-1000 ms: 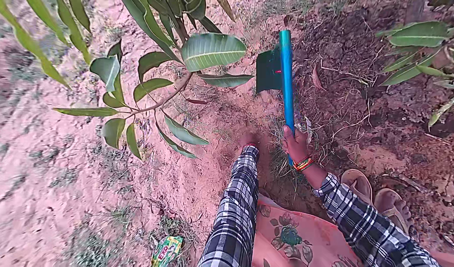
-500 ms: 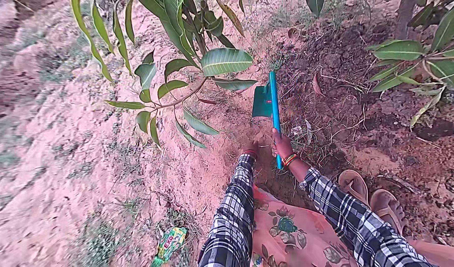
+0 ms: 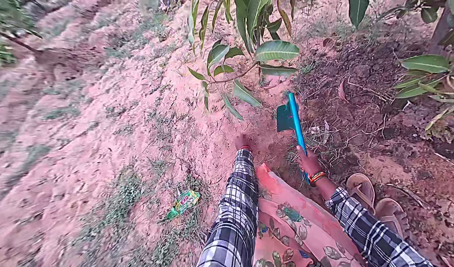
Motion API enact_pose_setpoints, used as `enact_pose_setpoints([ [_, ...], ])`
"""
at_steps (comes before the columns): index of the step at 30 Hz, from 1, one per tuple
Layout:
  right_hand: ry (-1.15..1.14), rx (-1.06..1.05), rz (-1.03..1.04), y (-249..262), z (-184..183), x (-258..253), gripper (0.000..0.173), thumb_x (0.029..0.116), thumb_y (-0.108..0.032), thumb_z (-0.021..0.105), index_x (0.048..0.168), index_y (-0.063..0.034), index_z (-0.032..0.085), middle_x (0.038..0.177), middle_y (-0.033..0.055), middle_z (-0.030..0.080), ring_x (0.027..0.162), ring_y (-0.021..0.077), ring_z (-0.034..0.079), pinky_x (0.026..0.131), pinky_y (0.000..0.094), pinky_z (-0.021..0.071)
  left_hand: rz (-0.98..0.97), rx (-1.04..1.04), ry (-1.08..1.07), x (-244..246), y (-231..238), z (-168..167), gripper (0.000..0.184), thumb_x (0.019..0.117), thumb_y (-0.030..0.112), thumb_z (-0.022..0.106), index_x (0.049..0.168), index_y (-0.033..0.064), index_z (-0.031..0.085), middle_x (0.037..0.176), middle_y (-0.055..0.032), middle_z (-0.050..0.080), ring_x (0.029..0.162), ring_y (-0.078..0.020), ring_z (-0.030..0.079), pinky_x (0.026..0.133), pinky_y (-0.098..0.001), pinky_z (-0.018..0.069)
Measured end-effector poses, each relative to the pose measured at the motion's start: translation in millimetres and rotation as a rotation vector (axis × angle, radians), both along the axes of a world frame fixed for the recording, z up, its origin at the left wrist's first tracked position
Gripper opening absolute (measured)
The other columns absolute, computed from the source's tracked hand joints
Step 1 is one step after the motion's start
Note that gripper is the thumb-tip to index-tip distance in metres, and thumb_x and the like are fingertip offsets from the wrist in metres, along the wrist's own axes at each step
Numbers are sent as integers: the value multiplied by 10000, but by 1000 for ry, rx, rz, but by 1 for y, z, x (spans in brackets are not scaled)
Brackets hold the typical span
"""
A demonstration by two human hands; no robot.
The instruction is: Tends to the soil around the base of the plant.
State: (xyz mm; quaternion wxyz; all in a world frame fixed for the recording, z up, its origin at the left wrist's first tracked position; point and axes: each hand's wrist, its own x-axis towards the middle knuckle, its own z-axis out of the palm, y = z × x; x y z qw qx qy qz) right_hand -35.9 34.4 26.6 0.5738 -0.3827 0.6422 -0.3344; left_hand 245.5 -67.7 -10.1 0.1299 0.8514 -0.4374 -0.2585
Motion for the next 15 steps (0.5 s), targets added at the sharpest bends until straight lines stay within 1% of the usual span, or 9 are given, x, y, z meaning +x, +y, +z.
enact_pose_setpoints([
  [2, 12, -2, 19, 9, -2, -8, 397, 1099, -425, 480, 1058, -40, 569, 607, -29, 399, 442, 92, 392, 447, 266, 399, -118, 56, -74, -7, -7, -11, 521, 954, 155, 699, 1460, 190, 583, 1498, -324, 461, 1375, -524, 456, 1089, -664, 420],
  [3, 31, -6, 35, 12, -6, -12, 402, 1095, -429, 486, 1056, -38, 574, 604, -29, 401, 443, 93, 396, 452, 269, 403, -160, 97, -101, -12, -7, -13, 513, 964, 162, 685, 1465, 216, 587, 1527, -325, 427, 1399, -542, 413, 1094, -680, 402],
  [5, 87, -14, 64, 15, -12, -15, 416, 1086, -440, 506, 1036, -36, 594, 600, -27, 423, 453, 98, 419, 473, 284, 418, -224, 198, -157, -21, -7, -13, 415, 981, 215, 669, 1392, 159, 654, 1532, -302, 447, 1423, -533, 396, 1108, -676, 401],
  [6, 96, -16, 83, 14, -12, -14, 415, 1084, -442, 509, 1030, -39, 594, 605, -27, 425, 459, 98, 419, 479, 286, 418, -247, 236, -161, -23, -6, -11, 375, 999, 245, 643, 1359, 146, 678, 1498, -282, 497, 1407, -508, 433, 1106, -666, 408],
  [8, 76, -38, 114, 12, -8, -6, 397, 1083, -424, 518, 1026, -40, 598, 608, -35, 423, 459, 89, 412, 475, 277, 407, -229, 253, -88, -21, -1, -1, 375, 1080, 281, 509, 1361, 85, 661, 1420, -256, 590, 1355, -450, 533, 1106, -635, 425],
  [9, 63, -50, 133, 11, -5, -1, 393, 1083, -420, 518, 1022, -40, 597, 605, -35, 427, 457, 89, 416, 474, 277, 411, -198, 236, -40, -17, 3, 3, 399, 1102, 270, 449, 1357, 32, 643, 1390, -269, 607, 1336, -442, 556, 1107, -623, 429],
  [11, 26, -71, 159, 9, 7, 10, 375, 1088, -393, 516, 1024, -31, 590, 612, -38, 430, 464, 83, 417, 482, 269, 414, -161, 233, 20, -10, 9, 18, 431, 1128, 242, 385, 1373, -43, 596, 1404, -297, 582, 1357, -436, 537, 1140, -601, 399],
  [13, -23, -102, 159, 8, 18, 21, 349, 1090, -360, 522, 1029, -23, 589, 608, -40, 432, 460, 70, 421, 477, 251, 418, -164, 257, 31, -6, 13, 32, 438, 1132, 227, 358, 1364, -65, 587, 1420, -303, 567, 1375, -432, 520, 1151, -592, 385],
  [15, -88, -120, 155, 10, 23, 29, 325, 1091, -346, 520, 994, -39, 563, 586, -46, 415, 440, 62, 409, 458, 239, 412, -180, 276, 39, -9, 15, 31, 479, 1138, 278, 347, 1351, -71, 596, 1421, -305, 566, 1384, -430, 512, 1159, -595, 373],
])
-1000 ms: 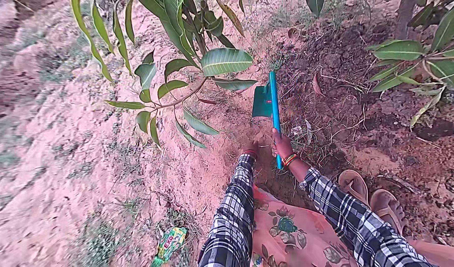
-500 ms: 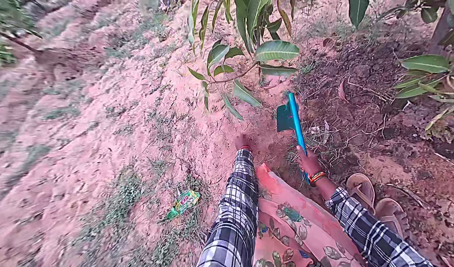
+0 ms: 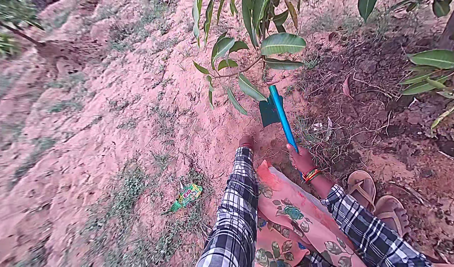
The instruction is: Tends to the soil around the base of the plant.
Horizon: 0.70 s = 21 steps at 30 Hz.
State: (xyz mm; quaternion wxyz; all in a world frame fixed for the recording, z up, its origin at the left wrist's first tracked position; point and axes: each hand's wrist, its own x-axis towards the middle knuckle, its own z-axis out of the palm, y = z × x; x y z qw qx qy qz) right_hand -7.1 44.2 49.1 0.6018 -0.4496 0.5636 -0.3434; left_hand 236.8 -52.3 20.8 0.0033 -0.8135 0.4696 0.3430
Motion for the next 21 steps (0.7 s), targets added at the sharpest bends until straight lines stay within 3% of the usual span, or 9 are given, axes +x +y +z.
enact_pose_setpoints([
  [2, -30, 7, 2, 4, 2, 3, 323, 1092, -353, 517, 986, -50, 556, 584, -48, 410, 436, 64, 404, 451, 237, 407, -37, 28, -56, -11, -2, -4, 564, 1103, 422, 446, 1304, -71, 633, 1384, -309, 590, 1357, -438, 536, 1134, -612, 399],
  [4, -16, 14, 5, 10, 0, 1, 327, 1092, -363, 515, 1009, -50, 564, 588, -47, 413, 442, 69, 406, 456, 244, 406, -74, 61, -116, -28, 0, -4, 661, 984, 535, 642, 1287, -53, 656, 1371, -305, 598, 1340, -445, 544, 1111, -627, 418],
  [6, 7, 4, 0, 13, -3, -3, 348, 1082, -387, 527, 1037, -47, 585, 592, -45, 423, 447, 71, 413, 461, 250, 409, -27, 81, -151, -46, 5, 1, 556, 932, 377, 747, 1244, -75, 660, 1361, -302, 600, 1318, -440, 558, 1079, -608, 456],
  [7, 14, 0, -2, 14, -2, -4, 356, 1080, -395, 529, 1047, -46, 590, 595, -44, 428, 448, 70, 417, 462, 249, 411, 12, 80, -158, -51, 7, 3, 444, 949, 244, 717, 1237, -89, 655, 1360, -307, 599, 1311, -442, 565, 1068, -599, 472],
  [9, 19, -4, 0, 14, 5, -5, 361, 1084, -398, 519, 1025, -47, 577, 594, -44, 429, 447, 72, 419, 466, 249, 416, 33, 91, -157, -52, 12, 6, 339, 1006, 135, 613, 1244, -104, 645, 1376, -310, 589, 1325, -441, 557, 1081, -590, 467],
  [12, -55, -56, -25, 6, 21, 6, 348, 1093, -364, 502, 961, -49, 568, 578, -40, 417, 444, 73, 419, 470, 251, 420, -94, 137, -204, -32, 12, 2, 349, 1025, 198, 591, 1201, -91, 677, 1339, -293, 622, 1301, -423, 582, 1077, -594, 465],
  [16, -187, -75, -18, -7, 18, 35, 353, 1103, -364, 470, 1004, -37, 558, 574, -38, 413, 441, 66, 414, 458, 234, 409, -234, 218, -235, -23, 16, 9, 365, 1034, 217, 594, 1217, -88, 675, 1362, -295, 608, 1325, -440, 557, 1096, -619, 436],
  [19, -51, 172, 136, -15, -6, 48, 444, 1116, -441, 412, 986, -35, 535, 634, -3, 412, 470, 95, 422, 481, 248, 423, -213, 166, -202, -19, 18, 14, 373, 1063, 223, 547, 1276, -63, 658, 1388, -286, 597, 1350, -440, 538, 1120, -622, 410],
  [21, 66, 356, 224, -22, -9, 43, 491, 1108, -499, 385, 1069, -39, 550, 710, 6, 446, 510, 102, 440, 508, 253, 430, -208, 50, -178, -5, 9, 22, 365, 1090, 199, 497, 1349, -23, 629, 1398, -285, 593, 1364, -444, 525, 1137, -611, 389],
])
